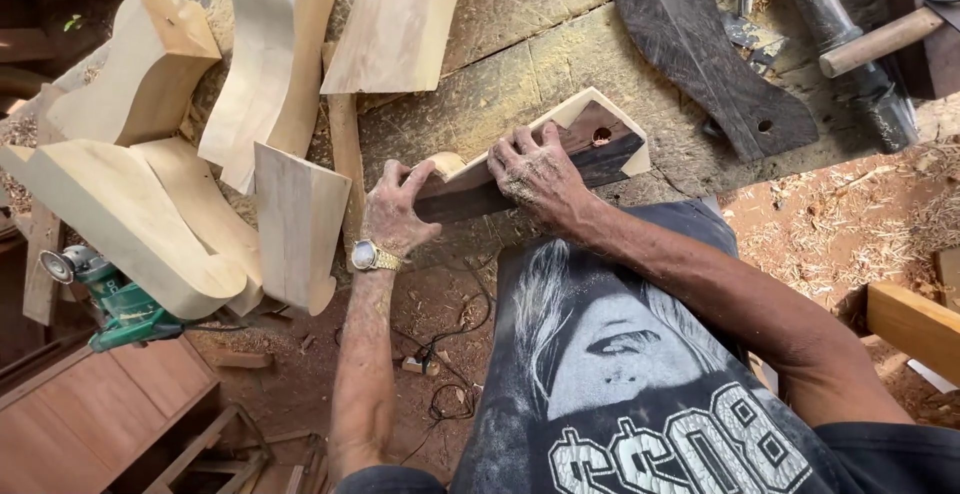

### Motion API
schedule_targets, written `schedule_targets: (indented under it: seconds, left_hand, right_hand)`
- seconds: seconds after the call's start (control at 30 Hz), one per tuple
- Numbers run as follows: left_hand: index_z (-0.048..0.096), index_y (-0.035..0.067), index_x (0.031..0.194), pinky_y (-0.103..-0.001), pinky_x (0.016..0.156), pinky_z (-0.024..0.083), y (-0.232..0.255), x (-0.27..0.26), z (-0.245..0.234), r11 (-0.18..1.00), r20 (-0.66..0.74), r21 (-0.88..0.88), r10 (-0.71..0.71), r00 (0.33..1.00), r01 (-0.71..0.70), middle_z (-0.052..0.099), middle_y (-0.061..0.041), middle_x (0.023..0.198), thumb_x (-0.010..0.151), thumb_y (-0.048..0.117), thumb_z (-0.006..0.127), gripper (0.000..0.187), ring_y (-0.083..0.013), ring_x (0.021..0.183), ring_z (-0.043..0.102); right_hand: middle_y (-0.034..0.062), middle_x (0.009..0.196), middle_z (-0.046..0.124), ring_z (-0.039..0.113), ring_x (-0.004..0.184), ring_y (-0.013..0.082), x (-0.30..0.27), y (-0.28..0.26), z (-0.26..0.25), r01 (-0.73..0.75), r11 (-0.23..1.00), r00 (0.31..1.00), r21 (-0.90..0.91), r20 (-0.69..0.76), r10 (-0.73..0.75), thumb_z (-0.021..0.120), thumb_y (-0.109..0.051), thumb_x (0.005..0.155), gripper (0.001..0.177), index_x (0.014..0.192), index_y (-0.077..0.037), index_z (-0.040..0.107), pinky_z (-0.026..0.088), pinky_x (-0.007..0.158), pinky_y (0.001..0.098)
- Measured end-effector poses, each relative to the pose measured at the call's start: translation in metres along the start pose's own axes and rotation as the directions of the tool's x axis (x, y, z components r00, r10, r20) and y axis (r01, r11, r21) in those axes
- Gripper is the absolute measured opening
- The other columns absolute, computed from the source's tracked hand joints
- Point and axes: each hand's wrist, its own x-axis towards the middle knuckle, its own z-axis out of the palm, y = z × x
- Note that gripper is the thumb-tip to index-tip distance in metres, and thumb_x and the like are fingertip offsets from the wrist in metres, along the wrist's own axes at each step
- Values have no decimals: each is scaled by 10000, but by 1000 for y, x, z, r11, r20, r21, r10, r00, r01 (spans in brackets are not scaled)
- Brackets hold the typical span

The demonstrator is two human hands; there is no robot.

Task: Marking measurement lines on wooden furniture components using a try square and a marking pen.

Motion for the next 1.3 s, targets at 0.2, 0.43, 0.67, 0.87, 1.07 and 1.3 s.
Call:
schedule_targets:
  seconds: [0.2,0.43,0.67,0.87,1.07,1.3]
  left_hand:
    - [611,202,1337,-447,806,606,4,-3,0,999,-66,-47,-4,998,1,542,-152,1132,439,142,899,946,-344,964,660]
    - [640,228,1354,-443,799,600,12,-5,-2,995,-60,-68,-83,995,79,555,-136,1153,470,130,861,917,-335,951,665]
    - [644,244,1342,-431,809,613,1,-6,1,994,-89,-102,-53,995,44,559,-136,1184,462,143,860,913,-330,970,673]
    - [618,269,1352,-435,805,612,-2,-4,5,997,-40,-49,-58,998,56,556,-121,1177,465,133,884,936,-317,970,660]
    - [573,262,1419,-448,800,600,8,-9,23,986,-67,71,-148,987,152,491,-173,1285,491,66,866,993,-379,1019,613]
    - [569,270,1415,-494,789,589,17,-10,16,986,-68,44,-159,985,163,464,-196,1198,508,72,864,975,-413,984,584]
  right_hand:
    - [125,1113,603,577,1095,310,8,2,-26,4,999,997,52,72,-8,716,-238,721,514,1184,-21,672,505,809,555]
    - [128,1104,599,578,1052,309,2,-2,-13,-14,1000,996,19,-90,15,710,-256,780,449,1164,-24,686,500,819,539]
    - [98,1148,598,574,1105,283,0,5,-7,31,993,995,111,-98,-20,720,-238,772,478,1202,-38,666,486,845,525]
    - [103,1364,563,535,1243,292,-17,41,-14,51,996,998,72,-44,-48,837,-445,574,941,1407,-112,554,453,1036,522]
    - [174,1506,479,489,1350,379,-78,99,-59,-80,951,996,298,52,67,937,-513,546,1117,1476,-92,484,427,1115,531]
    - [225,1541,484,563,1317,424,-94,90,-53,-27,888,993,459,-92,77,931,-260,630,929,1459,-72,555,499,1083,468]
